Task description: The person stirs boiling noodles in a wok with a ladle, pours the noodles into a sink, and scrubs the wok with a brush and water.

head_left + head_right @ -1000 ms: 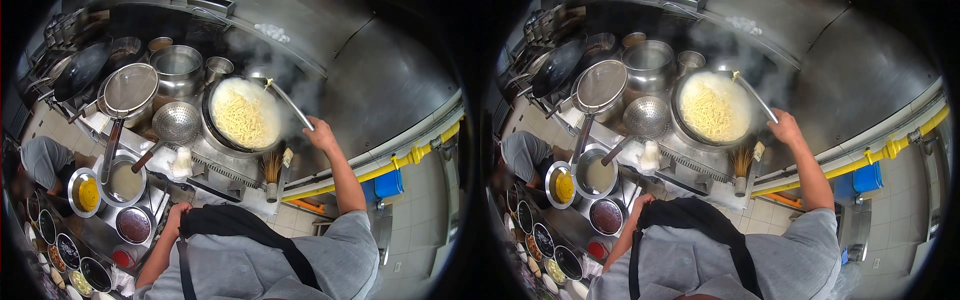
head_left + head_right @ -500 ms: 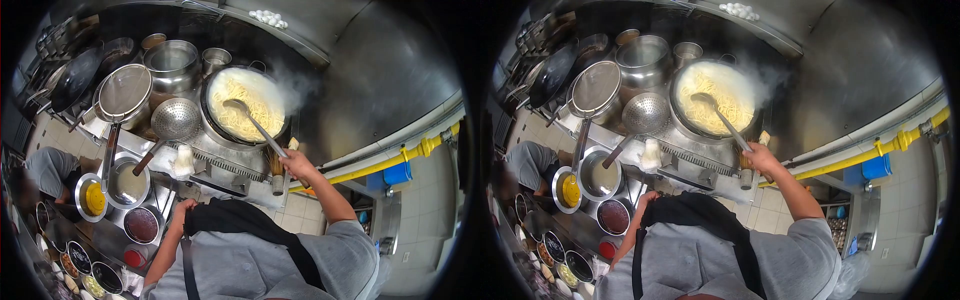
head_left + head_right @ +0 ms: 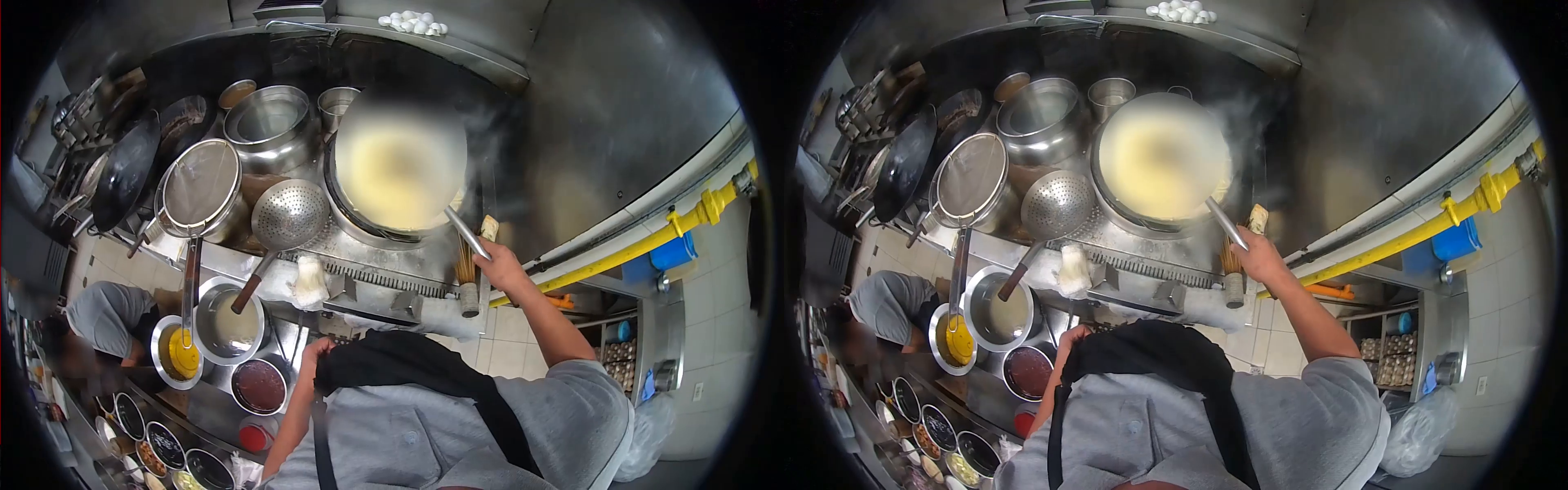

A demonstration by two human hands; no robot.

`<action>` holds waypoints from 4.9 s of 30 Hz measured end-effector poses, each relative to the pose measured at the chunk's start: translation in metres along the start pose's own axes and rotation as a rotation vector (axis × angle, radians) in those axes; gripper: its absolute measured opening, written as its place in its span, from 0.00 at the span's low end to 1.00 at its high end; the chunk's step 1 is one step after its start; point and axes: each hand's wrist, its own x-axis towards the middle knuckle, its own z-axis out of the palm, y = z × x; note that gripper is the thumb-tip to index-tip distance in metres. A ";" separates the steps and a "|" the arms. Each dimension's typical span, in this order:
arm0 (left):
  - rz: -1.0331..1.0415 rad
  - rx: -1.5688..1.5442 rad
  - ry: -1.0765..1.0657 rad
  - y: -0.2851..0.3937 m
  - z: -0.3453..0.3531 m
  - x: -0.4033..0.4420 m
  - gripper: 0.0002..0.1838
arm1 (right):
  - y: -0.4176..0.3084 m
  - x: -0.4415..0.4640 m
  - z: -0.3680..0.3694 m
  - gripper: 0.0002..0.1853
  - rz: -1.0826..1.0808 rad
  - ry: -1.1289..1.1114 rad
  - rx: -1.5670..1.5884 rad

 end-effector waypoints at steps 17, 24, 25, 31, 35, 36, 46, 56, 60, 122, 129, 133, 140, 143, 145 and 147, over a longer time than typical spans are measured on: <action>0.125 0.220 -0.014 -0.013 -0.003 -0.012 0.06 | -0.045 0.089 -0.021 0.15 -0.158 0.125 -0.113; 0.154 0.192 -0.069 -0.019 -0.001 -0.009 0.07 | -0.025 0.031 -0.028 0.18 -0.107 0.031 -0.270; 0.130 0.202 -0.063 -0.014 0.002 -0.012 0.08 | -0.019 0.012 -0.031 0.20 -0.091 0.055 -0.269; 0.152 0.213 -0.161 -0.012 0.009 0.003 0.08 | 0.013 -0.051 -0.021 0.26 0.020 -0.014 -0.340; 0.116 0.215 -0.214 0.004 0.019 0.007 0.09 | 0.009 -0.074 -0.049 0.26 -0.047 0.001 -0.283; 0.095 0.190 -0.200 0.003 0.019 0.008 0.10 | 0.008 -0.077 -0.055 0.26 -0.056 0.000 -0.249; 0.090 0.262 -0.181 0.009 0.016 0.010 0.09 | 0.026 -0.051 -0.022 0.26 -0.096 -0.055 -0.159; 0.117 0.345 -0.042 0.003 0.008 0.004 0.08 | 0.032 -0.030 0.002 0.26 -0.101 0.016 -0.149; 0.089 0.309 -0.031 -0.011 -0.003 0.005 0.08 | 0.037 -0.021 0.006 0.27 -0.052 -0.010 -0.022; 0.125 0.318 0.069 -0.047 -0.019 -0.007 0.06 | 0.001 0.029 0.005 0.20 -0.216 0.157 0.142; 0.130 0.295 0.030 -0.017 0.011 -0.020 0.04 | -0.060 0.120 -0.007 0.25 -0.186 0.158 -0.198; 0.075 0.239 0.024 -0.014 0.014 -0.019 0.04 | -0.052 0.108 -0.008 0.23 -0.237 0.077 -0.398; 0.061 0.247 -0.063 -0.006 0.015 -0.005 0.05 | -0.015 0.002 -0.017 0.25 -0.077 0.028 -0.378; 0.080 0.309 -0.144 0.009 0.020 0.006 0.07 | 0.003 -0.023 -0.014 0.26 -0.059 0.046 -0.355; 0.127 0.404 -0.186 0.012 0.020 0.011 0.07 | 0.007 -0.044 -0.013 0.28 -0.016 0.032 -0.357; 0.189 0.343 -0.266 0.007 0.019 0.019 0.08 | 0.023 -0.058 -0.007 0.29 -0.025 0.046 -0.373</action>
